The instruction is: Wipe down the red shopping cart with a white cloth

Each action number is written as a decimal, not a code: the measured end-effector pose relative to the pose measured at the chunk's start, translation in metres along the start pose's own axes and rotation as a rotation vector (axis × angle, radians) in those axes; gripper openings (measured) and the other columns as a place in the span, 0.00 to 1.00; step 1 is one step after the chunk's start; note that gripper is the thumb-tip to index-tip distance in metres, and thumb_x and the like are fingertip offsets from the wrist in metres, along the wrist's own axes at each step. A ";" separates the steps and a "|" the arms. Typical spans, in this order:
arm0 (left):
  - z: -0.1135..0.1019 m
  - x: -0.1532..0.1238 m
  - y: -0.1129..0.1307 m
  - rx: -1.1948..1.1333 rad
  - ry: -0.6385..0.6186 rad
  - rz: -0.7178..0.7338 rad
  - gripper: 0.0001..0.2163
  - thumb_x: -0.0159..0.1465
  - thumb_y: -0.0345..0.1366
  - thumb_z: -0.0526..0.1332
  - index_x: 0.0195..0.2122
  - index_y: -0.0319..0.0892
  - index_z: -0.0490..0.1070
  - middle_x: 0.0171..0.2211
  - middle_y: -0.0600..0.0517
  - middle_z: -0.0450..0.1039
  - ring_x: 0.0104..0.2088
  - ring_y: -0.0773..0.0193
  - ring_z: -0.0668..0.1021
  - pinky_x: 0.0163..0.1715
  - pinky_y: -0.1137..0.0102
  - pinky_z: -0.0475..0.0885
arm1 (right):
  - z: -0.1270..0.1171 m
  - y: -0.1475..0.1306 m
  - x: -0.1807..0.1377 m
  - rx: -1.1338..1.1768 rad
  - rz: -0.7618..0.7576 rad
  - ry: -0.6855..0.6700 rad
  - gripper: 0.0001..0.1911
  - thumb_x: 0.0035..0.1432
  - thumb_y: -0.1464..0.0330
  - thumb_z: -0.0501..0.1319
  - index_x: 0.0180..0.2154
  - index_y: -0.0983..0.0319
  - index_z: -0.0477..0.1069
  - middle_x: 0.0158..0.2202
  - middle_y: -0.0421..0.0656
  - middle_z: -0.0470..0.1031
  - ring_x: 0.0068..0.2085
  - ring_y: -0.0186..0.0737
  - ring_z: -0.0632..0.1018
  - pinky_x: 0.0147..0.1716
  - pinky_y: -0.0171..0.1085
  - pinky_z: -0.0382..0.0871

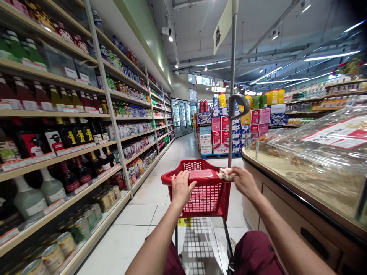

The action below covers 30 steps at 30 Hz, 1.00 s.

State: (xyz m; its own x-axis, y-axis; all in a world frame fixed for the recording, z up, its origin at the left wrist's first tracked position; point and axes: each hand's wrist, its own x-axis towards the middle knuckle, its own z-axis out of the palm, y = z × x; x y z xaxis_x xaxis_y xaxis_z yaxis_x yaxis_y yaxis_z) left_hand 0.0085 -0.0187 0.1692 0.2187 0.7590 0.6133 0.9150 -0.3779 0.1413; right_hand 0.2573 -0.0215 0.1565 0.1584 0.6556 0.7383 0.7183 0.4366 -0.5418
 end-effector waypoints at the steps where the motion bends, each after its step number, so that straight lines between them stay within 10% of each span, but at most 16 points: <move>1: 0.001 0.000 0.001 0.005 0.005 0.000 0.19 0.62 0.44 0.53 0.53 0.44 0.62 0.54 0.48 0.65 0.56 0.56 0.64 0.57 0.53 0.51 | 0.012 -0.011 -0.001 -0.007 -0.041 0.026 0.18 0.42 0.77 0.47 0.30 0.60 0.73 0.39 0.44 0.73 0.41 0.43 0.72 0.43 0.45 0.67; 7: -0.002 -0.002 -0.002 0.029 0.010 0.008 0.18 0.62 0.41 0.52 0.53 0.44 0.61 0.54 0.48 0.65 0.56 0.56 0.63 0.56 0.52 0.52 | 0.072 -0.083 -0.018 0.072 -0.404 -0.088 0.15 0.47 0.76 0.52 0.37 0.60 0.70 0.48 0.46 0.68 0.49 0.44 0.68 0.50 0.48 0.62; 14: 0.003 -0.003 0.001 0.024 0.034 0.002 0.20 0.61 0.43 0.54 0.53 0.44 0.62 0.54 0.47 0.64 0.56 0.55 0.63 0.56 0.52 0.52 | 0.029 -0.005 -0.022 -0.030 -0.101 0.264 0.09 0.47 0.75 0.51 0.28 0.60 0.68 0.41 0.47 0.71 0.46 0.46 0.70 0.47 0.51 0.64; 21: 0.003 -0.003 0.002 0.044 0.040 -0.013 0.18 0.61 0.42 0.54 0.53 0.46 0.62 0.53 0.48 0.66 0.55 0.55 0.64 0.55 0.52 0.54 | 0.063 -0.042 -0.024 -0.007 -0.417 -0.008 0.26 0.49 0.78 0.48 0.49 0.56 0.66 0.51 0.42 0.68 0.55 0.42 0.64 0.55 0.51 0.55; 30: 0.006 0.000 0.013 0.052 0.029 -0.041 0.19 0.62 0.42 0.54 0.53 0.43 0.62 0.54 0.46 0.65 0.56 0.54 0.64 0.55 0.51 0.53 | 0.055 -0.011 -0.023 -0.077 -0.157 0.186 0.22 0.51 0.76 0.48 0.46 0.58 0.68 0.50 0.44 0.67 0.54 0.44 0.64 0.53 0.52 0.57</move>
State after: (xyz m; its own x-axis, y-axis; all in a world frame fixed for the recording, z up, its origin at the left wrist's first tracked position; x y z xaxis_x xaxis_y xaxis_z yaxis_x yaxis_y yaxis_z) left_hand 0.0221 -0.0205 0.1664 0.1715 0.7570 0.6304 0.9396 -0.3181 0.1264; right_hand 0.2081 -0.0070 0.1237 0.1571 0.4559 0.8761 0.7925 0.4711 -0.3872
